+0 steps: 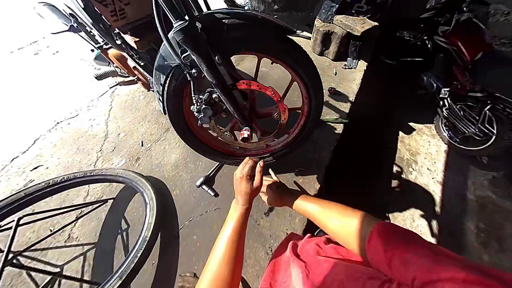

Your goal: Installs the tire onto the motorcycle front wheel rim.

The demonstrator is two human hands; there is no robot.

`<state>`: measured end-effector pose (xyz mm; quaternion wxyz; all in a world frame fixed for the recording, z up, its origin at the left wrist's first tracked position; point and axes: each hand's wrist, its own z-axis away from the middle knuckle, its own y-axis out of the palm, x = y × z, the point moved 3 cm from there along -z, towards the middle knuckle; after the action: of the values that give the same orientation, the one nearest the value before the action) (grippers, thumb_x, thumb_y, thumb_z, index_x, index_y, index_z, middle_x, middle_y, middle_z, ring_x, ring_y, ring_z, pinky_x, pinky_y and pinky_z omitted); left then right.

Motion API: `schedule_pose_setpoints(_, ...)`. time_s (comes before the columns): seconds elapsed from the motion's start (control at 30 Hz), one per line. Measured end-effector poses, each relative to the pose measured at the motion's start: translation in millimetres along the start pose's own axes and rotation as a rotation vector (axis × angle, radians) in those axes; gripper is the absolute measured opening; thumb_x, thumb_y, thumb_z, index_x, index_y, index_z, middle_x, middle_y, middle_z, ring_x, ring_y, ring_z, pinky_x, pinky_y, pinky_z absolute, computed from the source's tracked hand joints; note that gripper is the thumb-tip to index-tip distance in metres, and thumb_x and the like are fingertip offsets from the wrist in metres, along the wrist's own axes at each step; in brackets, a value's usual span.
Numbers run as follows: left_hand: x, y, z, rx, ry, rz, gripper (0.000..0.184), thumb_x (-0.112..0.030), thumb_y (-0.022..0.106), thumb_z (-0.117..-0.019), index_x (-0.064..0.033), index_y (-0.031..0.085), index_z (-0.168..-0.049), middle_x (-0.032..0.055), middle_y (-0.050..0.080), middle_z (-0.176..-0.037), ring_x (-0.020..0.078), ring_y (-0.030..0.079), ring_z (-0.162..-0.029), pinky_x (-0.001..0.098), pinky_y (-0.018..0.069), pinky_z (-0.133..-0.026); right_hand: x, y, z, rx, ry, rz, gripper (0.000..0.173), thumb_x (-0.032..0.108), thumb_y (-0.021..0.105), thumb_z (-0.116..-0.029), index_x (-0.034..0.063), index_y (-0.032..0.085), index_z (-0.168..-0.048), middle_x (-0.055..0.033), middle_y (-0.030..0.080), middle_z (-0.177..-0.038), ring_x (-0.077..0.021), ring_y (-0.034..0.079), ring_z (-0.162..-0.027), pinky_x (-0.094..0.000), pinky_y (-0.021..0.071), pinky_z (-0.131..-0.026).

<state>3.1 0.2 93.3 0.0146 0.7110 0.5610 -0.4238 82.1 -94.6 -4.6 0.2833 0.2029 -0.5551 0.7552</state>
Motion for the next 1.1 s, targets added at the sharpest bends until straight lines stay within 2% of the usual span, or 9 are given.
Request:
schedule_pose_setpoints(0.07,-12.4,8.0,-18.6,0.049,-0.049,0.073,0.037,-0.025,0.048,-0.1059,0.0009,0.074,-0.097,0.0123,0.074,-0.095,0.0137,0.071,-0.091,0.0288,0.0568,-0.087,-20.5,-38.5,28.2,-0.292,0.152,-0.09,0.034,0.015,0.047,-0.1022,0.0051,0.073,-0.121,-0.0092,0.067,-0.135,-0.0233,0.054,-0.137,-0.0531,0.018,-0.127)
schedule_pose_setpoints(0.17,-28.3,30.5,-59.5,0.125,-0.2,0.229,0.038,-0.025,0.044,-0.107,0.0,0.072,-0.115,0.0114,0.073,-0.108,0.0147,0.07,-0.101,0.0361,0.0549,-0.095,-35.0,-141.4,56.8,-1.084,0.085,-0.058,0.021,0.011,0.061,-0.0948,0.001,0.079,-0.099,-0.0151,0.076,-0.103,-0.0295,0.072,-0.102,-0.049,0.0545,-0.097)
schedule_pose_setpoints(0.27,-44.4,66.6,-115.6,0.155,-0.381,0.549,0.051,-0.035,0.036,-0.1115,0.0003,0.051,-0.145,0.0153,0.065,-0.133,0.0187,0.064,-0.121,0.0395,0.052,-0.106,-36.6,-259.9,68.6,-1.356,0.014,-0.03,0.039,0.027,0.07,-0.0928,-0.0006,0.069,-0.121,-0.0217,0.067,-0.119,-0.0345,0.065,-0.111,-0.0499,0.0539,-0.094)
schedule_pose_setpoints(0.37,-48.7,107.8,-176.0,0.04,-0.453,0.777,0.061,-0.041,0.032,-0.1122,0.001,0.032,-0.156,0.0199,0.051,-0.15,0.0213,0.053,-0.137,0.038,0.044,-0.115,-45.5,-342.8,47.6,-1.101,0.1,-0.101,0.094,0.052,0.076,-0.087,0.007,0.036,-0.158,-0.0226,0.048,-0.152,-0.0361,0.051,-0.137,-0.0531,0.0463,-0.111)
schedule_pose_setpoints(0.57,-43.5,157.0,-221.7,-0.219,-0.648,0.775,0.056,-0.045,0.038,-0.1105,0.0046,0.062,-0.122,0.0149,0.067,-0.123,0.0169,0.062,-0.117,0.0375,0.0492,-0.105,-82.4,-329.0,36.5,-0.834,0.224,-0.156,0.073,0.062,0.061,-0.0956,0.0129,0.045,-0.147,-0.0193,0.07,-0.117,-0.0389,0.07,-0.106,-0.063,0.0553,-0.088)
schedule_pose_setpoints(0.73,-19.0,183.4,-212.4,-0.118,-0.715,0.926,0.05,-0.038,0.036,-0.1121,-0.01,0.04,-0.153,0.0113,0.059,-0.139,0.0192,0.06,-0.122,0.042,0.0519,-0.102,-125.0,-284.2,45.4,-0.777,0.202,-0.303,0.074,0.044,0.069,-0.0969,0.0094,0.037,-0.153,-0.0227,0.068,-0.124,-0.0394,0.067,-0.114,-0.0614,0.053,-0.098)
schedule_pose_setpoints(0.9,-17.8,193.2,-191.4,-0.029,-0.641,0.863,0.047,-0.045,0.049,-0.1067,-0.0183,0.05,-0.145,0.0012,0.068,-0.121,0.0095,0.066,-0.1,0.0328,0.0564,-0.086,-147.6,-279.0,49.6,-0.635,0.088,-0.541,0.081,0.039,0.08,-0.088,0.0026,0.042,-0.15,-0.0193,0.068,-0.124,-0.0256,0.067,-0.117,-0.046,0.0528,-0.105)
schedule_pose_setpoints(1.0,-17.4,196.0,-190.3,-0.023,-0.575,0.932,0.052,-0.056,0.057,-0.0997,-0.022,0.054,-0.139,-0.0019,0.07,-0.112,0.0078,0.067,-0.092,0.0316,0.0588,-0.08,-137.0,-298.6,47.0,-0.624,0.095,-0.501,0.1,0.036,0.088,-0.0799,0.0077,0.032,-0.157,-0.0208,0.062,-0.135,-0.0303,0.063,-0.122,-0.0518,0.0514,-0.106)
schedule_pose_setpoints(1.1,-15.4,201.0,-196.1,-0.095,-0.542,1.024,0.039,-0.04,0.059,-0.1018,-0.0166,0.056,-0.133,-0.0021,0.07,-0.108,0.0073,0.067,-0.094,0.0316,0.0582,-0.085,-107.7,-333.3,45.3,-0.678,0.076,-0.249,0.114,0.033,0.092,-0.075,0.0155,0.022,-0.163,-0.0244,0.052,-0.144,-0.0411,0.06,-0.122,-0.0626,0.0518,-0.097)
